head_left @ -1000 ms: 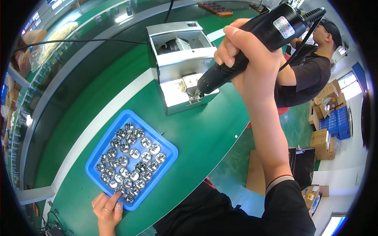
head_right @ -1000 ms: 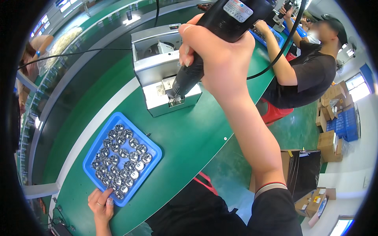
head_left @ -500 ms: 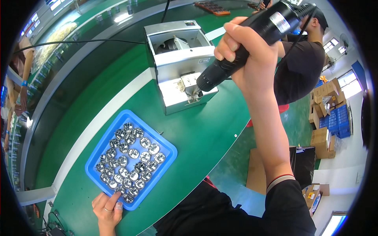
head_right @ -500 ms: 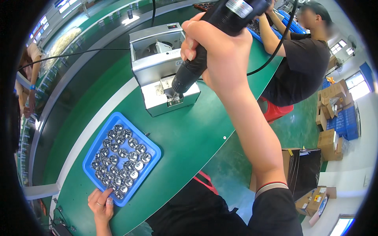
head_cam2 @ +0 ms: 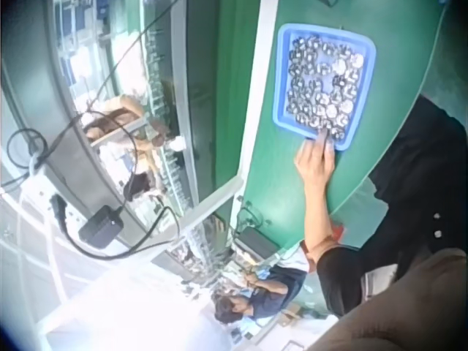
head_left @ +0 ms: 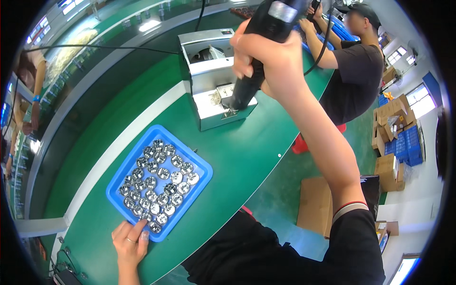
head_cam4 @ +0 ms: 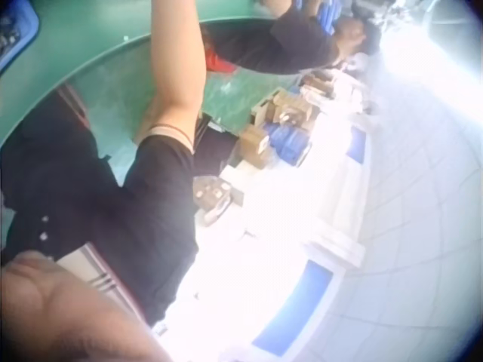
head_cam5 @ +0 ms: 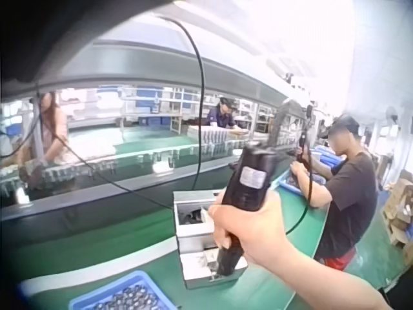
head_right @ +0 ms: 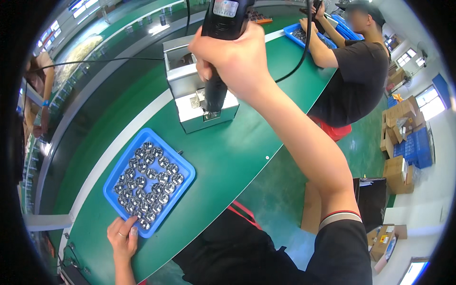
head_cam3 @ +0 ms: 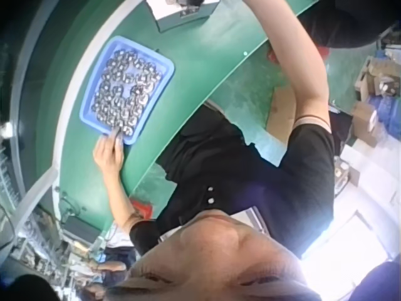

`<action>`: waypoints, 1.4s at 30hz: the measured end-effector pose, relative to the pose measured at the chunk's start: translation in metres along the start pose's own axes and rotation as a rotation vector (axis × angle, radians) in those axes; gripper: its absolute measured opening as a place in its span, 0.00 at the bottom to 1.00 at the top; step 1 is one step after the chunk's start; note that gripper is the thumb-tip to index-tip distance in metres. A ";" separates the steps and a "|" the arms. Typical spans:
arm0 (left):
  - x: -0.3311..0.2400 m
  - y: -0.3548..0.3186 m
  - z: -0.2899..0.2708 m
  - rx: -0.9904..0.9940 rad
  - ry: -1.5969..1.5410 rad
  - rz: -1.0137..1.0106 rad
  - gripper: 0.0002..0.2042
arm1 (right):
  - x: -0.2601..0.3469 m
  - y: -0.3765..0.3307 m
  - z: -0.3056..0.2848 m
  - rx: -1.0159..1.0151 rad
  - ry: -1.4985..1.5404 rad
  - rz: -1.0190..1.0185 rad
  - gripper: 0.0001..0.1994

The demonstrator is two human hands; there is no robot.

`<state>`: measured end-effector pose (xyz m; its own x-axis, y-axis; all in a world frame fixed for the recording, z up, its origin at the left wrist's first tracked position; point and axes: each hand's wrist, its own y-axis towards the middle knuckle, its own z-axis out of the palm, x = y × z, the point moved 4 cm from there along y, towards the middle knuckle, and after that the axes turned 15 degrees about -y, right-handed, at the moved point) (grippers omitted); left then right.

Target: Using an electric screwdriver to assemble small electronic components on a production line.

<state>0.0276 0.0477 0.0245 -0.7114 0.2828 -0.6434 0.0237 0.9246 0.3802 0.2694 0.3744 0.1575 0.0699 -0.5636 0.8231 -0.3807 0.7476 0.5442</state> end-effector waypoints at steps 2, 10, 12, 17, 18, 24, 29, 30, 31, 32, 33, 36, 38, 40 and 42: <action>0.000 -0.005 -0.002 -0.012 -0.007 -0.007 0.11 | -0.016 -0.012 0.006 0.031 0.010 0.201 0.03; 0.004 -0.008 -0.003 -0.033 0.003 -0.016 0.12 | -0.026 -0.052 -0.009 -0.211 0.498 0.444 0.02; 0.005 -0.008 -0.005 -0.033 0.002 -0.029 0.12 | -0.021 -0.054 -0.005 -0.195 0.557 0.449 0.02; 0.004 -0.008 -0.007 -0.020 -0.008 -0.026 0.12 | -0.007 -0.050 -0.012 -0.206 0.455 0.280 0.04; 0.006 -0.009 -0.007 -0.010 -0.014 -0.054 0.12 | -0.002 -0.049 -0.016 -0.235 0.381 0.195 0.03; 0.007 -0.008 -0.006 -0.014 -0.009 -0.049 0.12 | 0.015 -0.034 -0.026 -0.286 0.193 -0.057 0.05; 0.008 -0.006 -0.005 -0.004 0.002 -0.049 0.10 | 0.010 -0.029 -0.012 -0.242 0.008 -0.151 0.06; 0.010 -0.007 -0.005 0.007 0.009 -0.059 0.10 | 0.009 -0.028 -0.012 -0.249 0.005 -0.151 0.06; 0.011 -0.007 -0.005 0.018 0.016 -0.069 0.10 | 0.008 -0.028 -0.012 -0.241 -0.010 -0.152 0.06; 0.012 -0.007 -0.003 0.023 0.015 -0.063 0.10 | 0.008 -0.027 -0.011 -0.232 -0.024 -0.153 0.06; 0.013 -0.006 -0.004 0.008 0.004 -0.048 0.09 | 0.006 -0.026 -0.010 -0.251 0.012 -0.126 0.06; 0.013 -0.005 -0.005 0.006 0.007 -0.025 0.09 | 0.002 -0.025 -0.011 -0.192 -0.028 -0.154 0.07; 0.011 -0.006 -0.007 0.020 0.025 -0.016 0.09 | 0.000 -0.024 -0.011 -0.223 0.007 -0.142 0.07; 0.013 -0.008 -0.007 0.041 0.011 -0.074 0.09 | -0.002 -0.022 -0.010 -0.210 0.183 -0.151 0.03; 0.013 -0.008 -0.008 0.048 0.021 -0.075 0.09 | -0.002 -0.021 -0.011 -0.235 0.185 -0.138 0.03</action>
<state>0.0128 0.0418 0.0182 -0.7269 0.2070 -0.6548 0.0030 0.9544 0.2984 0.2872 0.3638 0.1463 0.2808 -0.6082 0.7425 -0.1344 0.7411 0.6578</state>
